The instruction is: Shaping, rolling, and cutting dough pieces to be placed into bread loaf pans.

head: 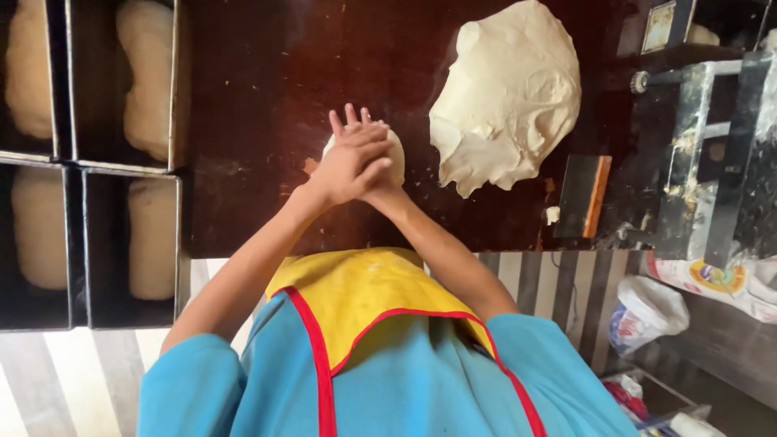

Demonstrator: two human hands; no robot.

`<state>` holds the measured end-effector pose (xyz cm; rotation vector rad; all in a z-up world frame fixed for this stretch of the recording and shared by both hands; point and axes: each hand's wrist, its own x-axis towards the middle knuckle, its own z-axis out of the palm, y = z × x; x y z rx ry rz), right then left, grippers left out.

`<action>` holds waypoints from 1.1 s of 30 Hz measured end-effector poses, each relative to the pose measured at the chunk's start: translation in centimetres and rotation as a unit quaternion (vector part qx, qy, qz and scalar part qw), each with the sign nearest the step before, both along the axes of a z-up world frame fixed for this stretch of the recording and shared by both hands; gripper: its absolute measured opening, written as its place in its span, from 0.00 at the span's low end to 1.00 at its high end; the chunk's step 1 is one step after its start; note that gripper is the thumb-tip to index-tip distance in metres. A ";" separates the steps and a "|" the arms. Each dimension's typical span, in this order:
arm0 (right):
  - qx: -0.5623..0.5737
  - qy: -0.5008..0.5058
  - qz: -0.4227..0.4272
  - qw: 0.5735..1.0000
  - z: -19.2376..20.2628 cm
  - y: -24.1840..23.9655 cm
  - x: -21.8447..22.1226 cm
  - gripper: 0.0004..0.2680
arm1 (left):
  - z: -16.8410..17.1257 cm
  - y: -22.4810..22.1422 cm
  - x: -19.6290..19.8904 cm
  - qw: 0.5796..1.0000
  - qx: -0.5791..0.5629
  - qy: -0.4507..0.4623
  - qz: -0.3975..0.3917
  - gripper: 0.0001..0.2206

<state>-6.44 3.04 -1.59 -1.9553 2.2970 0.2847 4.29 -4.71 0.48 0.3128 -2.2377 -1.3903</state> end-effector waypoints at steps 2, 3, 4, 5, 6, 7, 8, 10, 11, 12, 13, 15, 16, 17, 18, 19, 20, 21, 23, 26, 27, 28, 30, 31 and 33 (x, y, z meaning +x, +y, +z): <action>-0.074 0.048 0.050 0.995 -1.1 0.1 -0.5 0.32 | 1.0 0.5 2.2 0.999 0.030 0.011 0.026 0.20; -0.047 -0.020 0.042 0.998 -0.2 -0.3 -0.3 0.33 | 1.4 0.8 3.3 0.997 0.035 0.004 0.067 0.20; -0.019 -0.086 0.035 0.996 0.6 -0.9 -0.2 0.35 | 1.7 1.1 4.2 0.993 0.041 0.000 0.108 0.20; -0.023 -0.085 0.037 0.995 1.6 -0.9 0.0 0.35 | 1.6 1.3 4.7 0.993 0.037 0.001 0.110 0.20; -0.001 -0.132 0.007 0.991 2.7 -0.9 0.1 0.32 | 1.5 1.5 5.0 0.987 0.055 0.000 0.150 0.20; 0.021 -0.179 -0.023 0.983 3.8 -0.9 0.2 0.30 | 1.5 1.6 5.3 0.979 0.074 -0.001 0.190 0.20; 0.016 -0.174 -0.017 0.984 3.0 -0.9 -0.9 0.30 | 0.5 1.3 4.8 0.978 0.069 0.005 0.194 0.20; -0.128 -0.162 -0.027 0.978 1.6 -1.5 -3.1 0.19 | -1.3 0.3 3.7 0.964 0.021 -0.040 0.263 0.21; -0.135 -0.159 -0.019 0.978 0.7 -2.6 -5.3 0.19 | -2.1 -0.6 3.2 0.962 0.016 -0.034 0.270 0.21; -0.173 -0.183 -0.046 0.967 -0.3 -3.8 -7.5 0.17 | -2.9 -1.7 2.6 0.955 -0.045 -0.074 0.285 0.22; -0.210 -0.208 -0.073 0.953 -1.1 -5.2 -9.7 0.16 | -3.6 -3.0 2.0 0.941 -0.105 -0.113 0.301 0.24; -0.229 -0.173 -0.090 0.954 -1.9 -8.3 -12.3 0.21 | -2.8 -4.8 1.3 0.928 -0.154 -0.137 0.312 0.25; -0.236 -0.140 -0.114 0.955 -2.3 -9.6 -13.7 0.26 | -2.5 -5.4 0.9 0.914 -0.190 -0.168 0.318 0.26; -0.243 -0.137 -0.108 0.954 -1.8 -10.7 -14.2 0.26 | -2.1 -5.1 0.7 0.912 -0.194 -0.162 0.324 0.26; -0.225 -0.090 -0.122 0.962 -1.3 -12.6 -14.5 0.28 | -1.7 -5.3 0.6 0.908 -0.200 -0.185 0.319 0.26; -0.209 -0.043 -0.136 0.968 -0.9 -14.4 -14.7 0.30 | -1.3 -5.6 0.6 0.903 -0.205 -0.208 0.315 0.27; -0.215 -0.045 -0.127 0.967 -1.1 -16.4 -15.2 0.30 | -1.3 -5.8 0.4 0.899 -0.209 -0.207 0.324 0.27; -0.189 -0.035 -0.158 0.968 -1.3 -18.2 -15.6 0.30 | -1.3 -5.9 0.3 0.900 -0.201 -0.203 0.329 0.26; -0.164 -0.027 -0.189 0.968 -2.0 -20.2 -15.6 0.31 | -1.4 -6.0 0.4 0.901 -0.193 -0.199 0.333 0.25; -0.242 0.001 -0.154 0.958 -1.3 -19.5 -13.6 0.30 | -1.8 -5.4 1.0 0.904 -0.187 -0.185 0.336 0.23; -0.233 -0.049 -0.073 0.968 0.1 -18.6 -12.0 0.26 | -1.9 -5.1 1.4 0.914 -0.135 -0.174 0.340 0.21; -0.230 -0.091 0.008 0.969 2.0 -18.4 -11.1 0.22 | -2.0 -5.7 1.1 0.923 -0.088 -0.155 0.341 0.19; -0.218 -0.289 -0.029 0.932 4.8 -15.1 -6.8 0.18 | -4.2 -5.5 0.9 0.931 0.017 -0.066 0.359 0.20; -0.185 -0.486 -0.051 0.853 5.9 -13.6 -4.3 0.14 | -5.3 -5.6 1.0 0.919 0.132 0.008 0.371 0.21; -0.182 -0.624 -0.033 0.759 5.5 -10.3 1.5 0.19 | -5.3 -6.3 -0.8 0.915 0.026 -0.097 0.390 0.22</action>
